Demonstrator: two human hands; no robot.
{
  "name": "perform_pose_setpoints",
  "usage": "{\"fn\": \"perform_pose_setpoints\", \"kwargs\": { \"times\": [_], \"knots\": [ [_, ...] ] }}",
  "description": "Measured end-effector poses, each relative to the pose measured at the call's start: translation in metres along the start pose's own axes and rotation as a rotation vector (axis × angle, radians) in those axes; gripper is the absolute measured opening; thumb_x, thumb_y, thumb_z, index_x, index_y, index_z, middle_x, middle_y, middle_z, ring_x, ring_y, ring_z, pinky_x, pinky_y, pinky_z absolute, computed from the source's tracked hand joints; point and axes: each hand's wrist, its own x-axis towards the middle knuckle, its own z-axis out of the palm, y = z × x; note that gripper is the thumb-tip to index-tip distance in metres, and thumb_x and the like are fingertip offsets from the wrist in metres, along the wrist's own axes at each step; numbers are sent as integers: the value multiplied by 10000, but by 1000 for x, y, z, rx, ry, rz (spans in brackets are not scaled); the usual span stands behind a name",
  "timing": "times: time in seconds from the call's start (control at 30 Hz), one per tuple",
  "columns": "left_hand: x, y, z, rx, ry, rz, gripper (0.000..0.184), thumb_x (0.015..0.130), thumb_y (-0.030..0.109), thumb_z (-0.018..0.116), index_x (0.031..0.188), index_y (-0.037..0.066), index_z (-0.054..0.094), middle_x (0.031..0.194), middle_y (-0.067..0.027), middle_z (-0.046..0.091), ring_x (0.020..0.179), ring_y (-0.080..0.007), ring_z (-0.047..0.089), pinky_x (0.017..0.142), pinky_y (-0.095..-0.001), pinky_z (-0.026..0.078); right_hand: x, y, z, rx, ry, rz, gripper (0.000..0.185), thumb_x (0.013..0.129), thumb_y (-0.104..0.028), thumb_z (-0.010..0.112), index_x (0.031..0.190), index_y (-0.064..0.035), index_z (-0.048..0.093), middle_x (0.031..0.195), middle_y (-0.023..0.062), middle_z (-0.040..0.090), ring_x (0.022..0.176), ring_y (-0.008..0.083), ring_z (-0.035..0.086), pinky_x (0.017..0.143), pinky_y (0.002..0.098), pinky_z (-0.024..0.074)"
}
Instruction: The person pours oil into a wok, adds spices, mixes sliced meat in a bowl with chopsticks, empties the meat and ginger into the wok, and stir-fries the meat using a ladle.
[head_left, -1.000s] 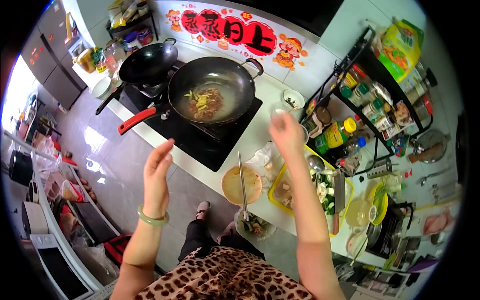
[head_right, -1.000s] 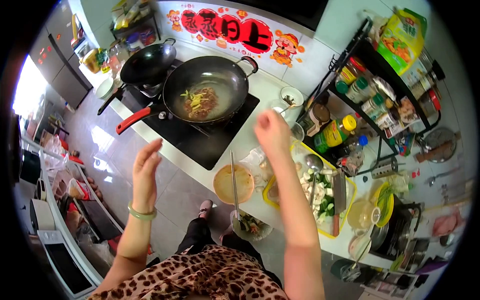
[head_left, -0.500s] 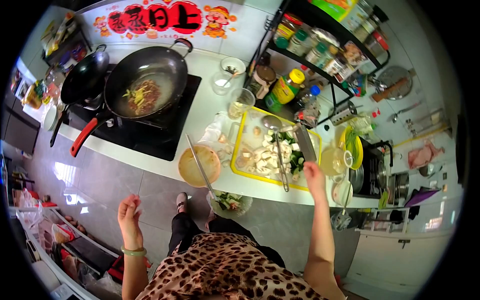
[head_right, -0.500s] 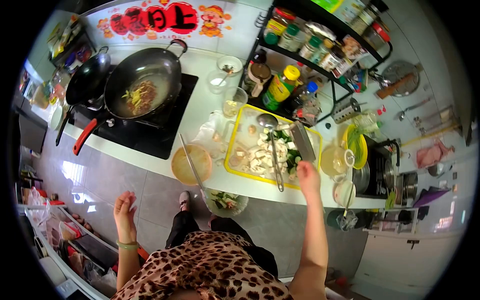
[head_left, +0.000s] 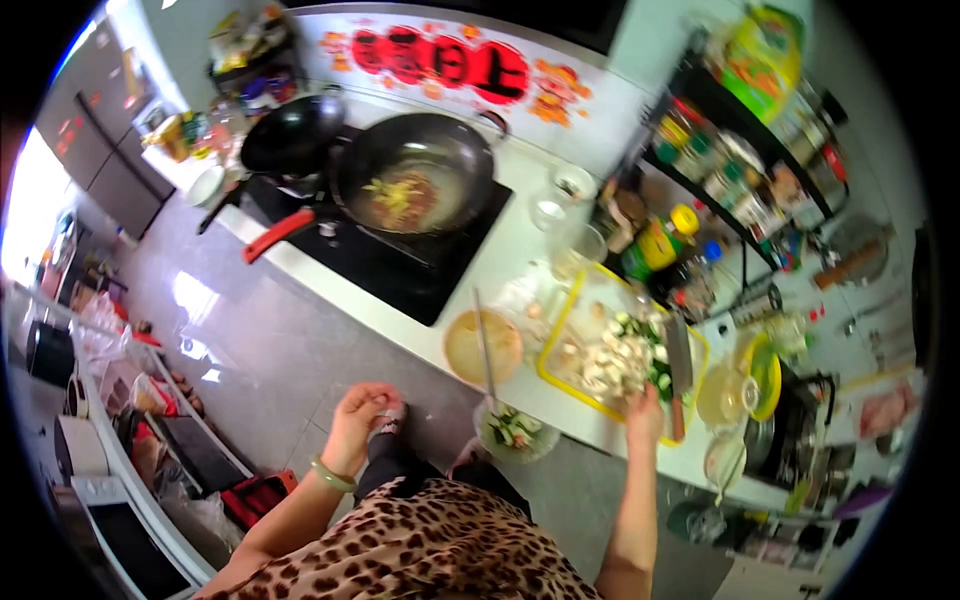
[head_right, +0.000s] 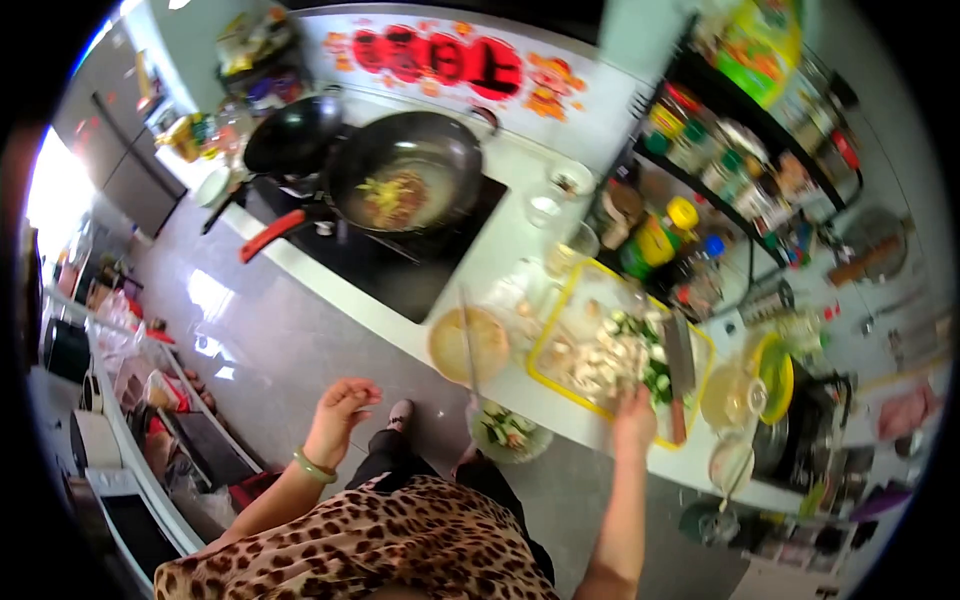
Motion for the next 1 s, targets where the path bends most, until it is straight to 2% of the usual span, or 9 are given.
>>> {"fn": "perform_pose_setpoints", "kwargs": {
  "times": [0.07, 0.1, 0.23, 0.3, 0.37, 0.43, 0.57, 0.73, 1.0],
  "knots": [
    [7, -2, -15, -42, 0, -12, 180, 909, 100, 511, 1064, 86, 603, 988, -30, 654, 917, -124, 610, 765, -244, 461, -11, -7, -16, 321, 123, -127, 377, 956, -273, 470, 1233, -24, 527, 923, 122, 638, 826, 237, 613, 679, 348, 484],
    [13, -4, -23, -45, 7, -19, 184, 910, 99, 510, 1068, 81, 603, 987, -38, 653, 920, -131, 611, 770, -253, 466, -18, -32, -40, 338, 80, -65, 375, 971, -296, 451, 1240, -50, 540, 713, 13, 518, 636, 108, 493, 546, 256, 413],
    [25, 6, -47, -69, -48, -24, 191, 913, 97, 504, 1075, 61, 597, 983, -61, 648, 923, -150, 609, 793, -274, 473, -26, -146, -94, 635, -202, 4, 390, 976, -244, 421, 1313, -68, 506, 648, -28, 410, 597, 78, 404, 561, 229, 367],
    [32, 20, -62, -94, -83, 18, 191, 911, 97, 503, 1074, 56, 596, 983, -63, 646, 922, -154, 609, 795, -274, 470, -19, -206, -92, 453, -302, -226, 387, 971, -263, 430, 1301, -82, 521, 669, -7, 451, 611, 80, 423, 588, 244, 404],
    [34, 34, -83, -112, -109, 53, 192, 910, 97, 503, 1073, 50, 594, 983, -66, 644, 921, -158, 608, 797, -274, 468, -6, -260, -70, 278, -410, -283, 374, 950, -298, 459, 1277, -138, 542, 857, 133, 646, 760, 225, 619, 699, 323, 467],
    [37, 43, -110, -125, -68, 99, 193, 902, 102, 512, 1070, 50, 592, 987, -64, 642, 918, -158, 608, 794, -270, 463, 5, -299, -35, 158, -393, -503, 366, 944, -320, 450, 1246, -142, 557, 989, 188, 646, 891, 325, 627, 778, 376, 480],
    [43, 47, -172, -177, 59, 124, 188, 888, 100, 522, 1057, 66, 597, 934, -47, 650, 876, -132, 614, 747, -249, 465, 16, -364, 1, -168, -481, -537, 354, 944, -328, 427, 1198, -133, 579, 973, 178, 653, 907, 349, 618, 786, 417, 487],
    [44, 46, -233, -206, 211, 85, 151, 890, 96, 514, 1015, 78, 597, 904, -34, 652, 816, -115, 618, 692, -229, 470, 31, -379, 39, -519, -242, -629, 329, 947, -344, 409, 1140, -164, 606, 808, 156, 667, 767, 357, 644, 664, 469, 503],
    [37, 49, -261, -285, 318, 117, 155, 893, 106, 514, 1022, 80, 596, 903, -27, 645, 809, -110, 604, 700, -236, 455, 89, -373, 46, -391, -153, -502, 354, 948, -353, 395, 1087, -114, 616, 891, 204, 651, 856, 397, 613, 755, 485, 475]
  ]
}}
